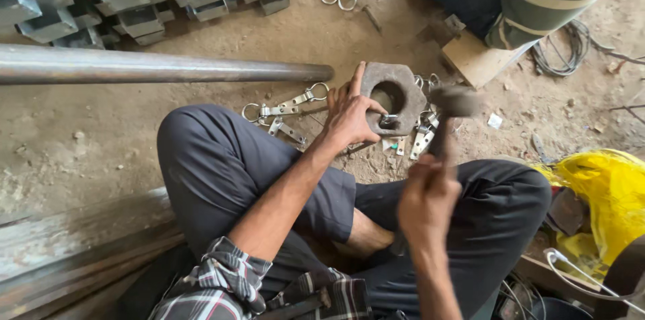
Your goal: The person assembles small metal components into larger structures by hand and using a hammer. They position metal hooks, loops, and hinges onto a hexagonal metal base, occasionally using a small hammer to secure parts in place.
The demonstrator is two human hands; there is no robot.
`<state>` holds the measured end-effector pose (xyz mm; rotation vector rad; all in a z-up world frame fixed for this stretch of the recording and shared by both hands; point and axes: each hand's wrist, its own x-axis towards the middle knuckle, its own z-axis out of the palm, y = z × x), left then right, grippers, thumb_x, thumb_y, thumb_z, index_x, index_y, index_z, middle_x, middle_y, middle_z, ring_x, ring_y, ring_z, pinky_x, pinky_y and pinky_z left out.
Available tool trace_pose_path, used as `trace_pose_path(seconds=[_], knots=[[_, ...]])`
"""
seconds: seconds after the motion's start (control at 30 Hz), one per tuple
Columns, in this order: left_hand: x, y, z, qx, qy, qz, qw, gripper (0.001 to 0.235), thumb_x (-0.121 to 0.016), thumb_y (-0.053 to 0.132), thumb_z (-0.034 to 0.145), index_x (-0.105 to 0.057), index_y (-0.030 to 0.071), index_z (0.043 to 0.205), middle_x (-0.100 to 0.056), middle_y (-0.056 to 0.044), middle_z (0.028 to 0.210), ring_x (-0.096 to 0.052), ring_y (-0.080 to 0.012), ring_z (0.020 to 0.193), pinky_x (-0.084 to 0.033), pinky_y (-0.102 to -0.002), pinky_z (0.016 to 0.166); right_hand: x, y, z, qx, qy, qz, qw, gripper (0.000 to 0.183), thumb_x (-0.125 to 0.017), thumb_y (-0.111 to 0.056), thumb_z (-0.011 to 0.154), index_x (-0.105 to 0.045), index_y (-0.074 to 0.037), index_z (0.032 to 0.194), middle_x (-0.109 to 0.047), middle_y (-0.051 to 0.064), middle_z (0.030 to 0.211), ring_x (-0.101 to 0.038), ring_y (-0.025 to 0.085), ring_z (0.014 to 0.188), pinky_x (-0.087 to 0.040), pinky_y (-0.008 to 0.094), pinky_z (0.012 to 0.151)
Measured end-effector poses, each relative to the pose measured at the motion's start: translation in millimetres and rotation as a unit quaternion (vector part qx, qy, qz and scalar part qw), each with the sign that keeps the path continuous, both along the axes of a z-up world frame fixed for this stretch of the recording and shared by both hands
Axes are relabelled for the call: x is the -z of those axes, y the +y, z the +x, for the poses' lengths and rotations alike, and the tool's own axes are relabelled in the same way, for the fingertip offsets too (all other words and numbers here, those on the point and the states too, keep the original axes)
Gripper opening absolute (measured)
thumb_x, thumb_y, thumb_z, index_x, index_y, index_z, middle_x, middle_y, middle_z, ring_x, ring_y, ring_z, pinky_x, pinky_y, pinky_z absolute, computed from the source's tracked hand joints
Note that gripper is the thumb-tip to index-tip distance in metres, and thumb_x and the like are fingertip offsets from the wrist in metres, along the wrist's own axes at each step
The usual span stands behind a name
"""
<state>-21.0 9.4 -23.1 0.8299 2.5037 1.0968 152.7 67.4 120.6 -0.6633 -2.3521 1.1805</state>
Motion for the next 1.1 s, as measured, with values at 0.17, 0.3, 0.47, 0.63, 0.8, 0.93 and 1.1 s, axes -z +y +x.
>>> trace_pose_path(seconds=[0.17, 0.3, 0.47, 0.63, 0.8, 0.93, 1.1], knots=[[-5, 0, 3, 0.002, 0.028, -0.003, 1.000, 0.054, -0.103, 0.024, 0.038, -0.086, 0.029, 0.089, -0.003, -0.011, 0.170, -0.035, -0.0409, 0.145, -0.021, -0.069, 0.119, -3, 16, -10, 0.000, -0.112, -0.100, 0.989, 0.052, -0.045, -0.017, 0.107, -0.038, -0.010, 0.158, -0.052, -0.004, 0.065, -0.046, 0.007, 0.051, -0.038, 0.026, 0.042], [-4, 2, -5, 0.007, -0.037, -0.043, 0.998, 0.058, -0.103, 0.025, 0.037, -0.084, 0.028, 0.091, -0.001, -0.010, 0.170, -0.033, -0.0397, 0.146, -0.016, -0.070, 0.118, -40, 16, 5, 0.031, -0.004, -0.053, 0.998, 0.042, -0.043, -0.019, 0.111, -0.037, -0.002, 0.150, -0.047, -0.006, 0.063, -0.043, 0.005, 0.050, -0.035, 0.024, 0.042], [-9, 3, -4, 0.011, -0.039, -0.044, 0.998, 0.056, -0.101, 0.024, 0.039, -0.084, 0.029, 0.092, -0.001, -0.010, 0.170, -0.036, -0.0388, 0.145, -0.017, -0.070, 0.119, -12, 9, 6, 0.048, -0.034, 0.009, 0.998, 0.025, -0.037, -0.022, 0.117, -0.048, -0.002, 0.107, -0.048, 0.001, 0.064, -0.043, 0.010, 0.049, -0.031, 0.028, 0.043], [-17, 1, -3, 0.015, -0.015, -0.028, 0.999, 0.055, -0.101, 0.023, 0.040, -0.085, 0.031, 0.092, -0.002, -0.012, 0.169, -0.034, -0.0417, 0.145, -0.019, -0.069, 0.117, 13, 13, -1, -0.003, -0.268, -0.078, 0.960, 0.028, -0.048, -0.030, 0.110, -0.062, -0.007, 0.105, -0.056, 0.001, 0.058, -0.050, 0.009, 0.048, -0.040, 0.028, 0.044], [-9, 3, -7, 0.014, -0.034, -0.051, 0.998, 0.057, -0.100, 0.023, 0.039, -0.085, 0.031, 0.094, -0.003, -0.013, 0.169, -0.037, -0.0409, 0.143, -0.019, -0.069, 0.117, -25, 5, 13, 0.023, -0.066, -0.058, 0.996, 0.027, -0.044, -0.028, 0.112, -0.055, -0.004, 0.107, -0.049, 0.001, 0.059, -0.046, 0.008, 0.050, -0.036, 0.028, 0.044], [-8, 3, -7, 0.013, -0.035, -0.055, 0.998, 0.059, -0.102, 0.025, 0.037, -0.084, 0.028, 0.092, -0.004, -0.012, 0.170, -0.039, -0.0393, 0.141, -0.018, -0.068, 0.118, -4, 5, 7, 0.047, -0.010, -0.033, 0.998, 0.030, -0.042, -0.030, 0.112, -0.051, -0.002, 0.104, -0.051, 0.002, 0.059, -0.050, 0.008, 0.049, -0.036, 0.028, 0.044], [-5, 1, 1, 0.005, 0.020, -0.027, 0.999, 0.058, -0.101, 0.023, 0.036, -0.086, 0.033, 0.091, -0.010, -0.013, 0.168, -0.040, -0.0416, 0.141, -0.024, -0.067, 0.117, 40, 23, -10, -0.003, -0.145, 0.048, 0.988, 0.034, -0.045, -0.030, 0.110, -0.059, -0.002, 0.097, -0.057, 0.004, 0.065, -0.055, 0.011, 0.054, -0.042, 0.031, 0.047]])
